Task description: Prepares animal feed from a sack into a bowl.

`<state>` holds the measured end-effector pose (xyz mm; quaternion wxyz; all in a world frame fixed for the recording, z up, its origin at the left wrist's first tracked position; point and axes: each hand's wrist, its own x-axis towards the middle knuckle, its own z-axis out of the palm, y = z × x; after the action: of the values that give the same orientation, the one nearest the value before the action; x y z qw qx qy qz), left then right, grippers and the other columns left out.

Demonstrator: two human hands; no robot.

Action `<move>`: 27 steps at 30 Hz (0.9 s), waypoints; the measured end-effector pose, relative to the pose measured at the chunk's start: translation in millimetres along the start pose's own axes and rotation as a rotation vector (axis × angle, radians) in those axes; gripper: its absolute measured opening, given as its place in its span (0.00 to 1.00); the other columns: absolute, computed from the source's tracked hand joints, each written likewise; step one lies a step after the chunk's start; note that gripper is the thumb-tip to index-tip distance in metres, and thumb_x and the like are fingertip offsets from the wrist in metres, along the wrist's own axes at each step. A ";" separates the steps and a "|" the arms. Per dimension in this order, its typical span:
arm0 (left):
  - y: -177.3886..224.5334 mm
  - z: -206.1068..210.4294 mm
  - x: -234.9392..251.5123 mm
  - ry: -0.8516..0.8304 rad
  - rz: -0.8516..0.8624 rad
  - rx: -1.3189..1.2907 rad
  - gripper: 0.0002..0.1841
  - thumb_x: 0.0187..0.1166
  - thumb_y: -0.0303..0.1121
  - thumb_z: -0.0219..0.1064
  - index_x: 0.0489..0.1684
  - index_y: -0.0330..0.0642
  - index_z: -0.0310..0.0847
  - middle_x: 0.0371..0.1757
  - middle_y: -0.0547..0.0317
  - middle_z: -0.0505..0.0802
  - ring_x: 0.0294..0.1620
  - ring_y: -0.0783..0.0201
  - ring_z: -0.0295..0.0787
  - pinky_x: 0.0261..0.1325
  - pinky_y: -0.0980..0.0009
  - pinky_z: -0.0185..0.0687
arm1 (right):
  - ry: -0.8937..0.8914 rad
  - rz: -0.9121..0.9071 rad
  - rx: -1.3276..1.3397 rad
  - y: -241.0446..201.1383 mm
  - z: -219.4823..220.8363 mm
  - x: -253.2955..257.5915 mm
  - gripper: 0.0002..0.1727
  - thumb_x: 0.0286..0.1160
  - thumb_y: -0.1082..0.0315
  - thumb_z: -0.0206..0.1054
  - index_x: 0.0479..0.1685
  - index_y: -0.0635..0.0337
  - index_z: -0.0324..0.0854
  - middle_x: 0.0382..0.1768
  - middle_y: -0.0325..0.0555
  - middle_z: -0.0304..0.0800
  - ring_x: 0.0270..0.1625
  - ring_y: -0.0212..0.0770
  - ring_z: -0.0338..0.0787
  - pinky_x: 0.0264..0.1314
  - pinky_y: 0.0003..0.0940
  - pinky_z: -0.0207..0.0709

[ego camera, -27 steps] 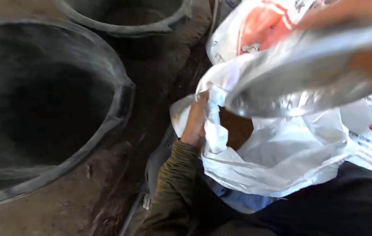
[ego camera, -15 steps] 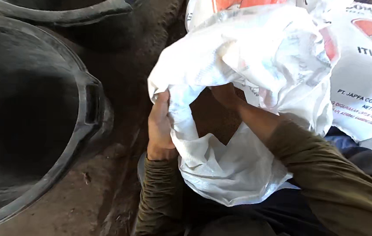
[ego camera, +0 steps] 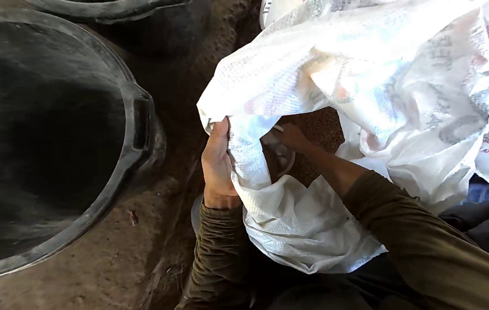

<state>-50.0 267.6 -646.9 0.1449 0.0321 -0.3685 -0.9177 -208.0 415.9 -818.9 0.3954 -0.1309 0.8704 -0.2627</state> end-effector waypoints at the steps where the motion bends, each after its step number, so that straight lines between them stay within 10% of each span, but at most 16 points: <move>1: 0.0 -2.1 1.5 -0.003 -0.003 -0.007 0.21 0.94 0.36 0.37 0.61 0.52 0.80 0.52 0.68 0.93 0.54 0.77 0.91 0.57 0.77 0.89 | -0.042 0.022 0.012 5.0 1.3 1.9 0.32 0.89 0.45 0.57 0.54 0.73 0.84 0.51 0.71 0.88 0.57 0.67 0.88 0.63 0.68 0.77; 10: -7.6 -4.0 11.7 -0.060 -0.118 -0.016 0.18 0.95 0.43 0.42 0.59 0.59 0.82 0.47 0.73 0.93 0.45 0.81 0.91 0.46 0.81 0.89 | -0.195 0.062 0.005 -6.1 -57.3 -18.6 0.41 0.88 0.36 0.51 0.49 0.75 0.82 0.44 0.66 0.85 0.47 0.57 0.85 0.55 0.60 0.77; 18: -26.6 4.3 30.8 0.080 -0.308 0.082 0.16 0.91 0.53 0.49 0.59 0.62 0.81 0.40 0.73 0.92 0.36 0.78 0.89 0.36 0.77 0.89 | 0.004 0.072 -0.061 -40.2 -143.6 -106.0 0.41 0.82 0.30 0.55 0.71 0.60 0.82 0.69 0.62 0.85 0.75 0.59 0.82 0.78 0.68 0.69; 23: -25.8 9.6 45.8 0.136 -0.284 0.005 0.16 0.95 0.40 0.46 0.59 0.43 0.78 0.42 0.63 0.91 0.42 0.74 0.88 0.47 0.73 0.87 | 0.147 -0.048 -0.089 -77.8 -180.5 -150.1 0.31 0.87 0.45 0.59 0.81 0.56 0.75 0.79 0.49 0.78 0.82 0.38 0.75 0.85 0.42 0.68; 27: -9.8 7.2 41.2 0.168 -0.217 0.074 0.18 0.95 0.37 0.45 0.61 0.33 0.78 0.46 0.58 0.89 0.47 0.74 0.85 0.55 0.73 0.83 | 0.186 -0.329 0.046 -148.2 -189.4 -158.9 0.25 0.89 0.50 0.55 0.76 0.55 0.73 0.62 0.30 0.86 0.62 0.16 0.83 0.68 0.20 0.78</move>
<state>-93.0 267.2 -646.5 0.0737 0.1538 -0.3830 -0.9079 -244.6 429.4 -533.3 0.2677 -0.2376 0.8638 -0.3546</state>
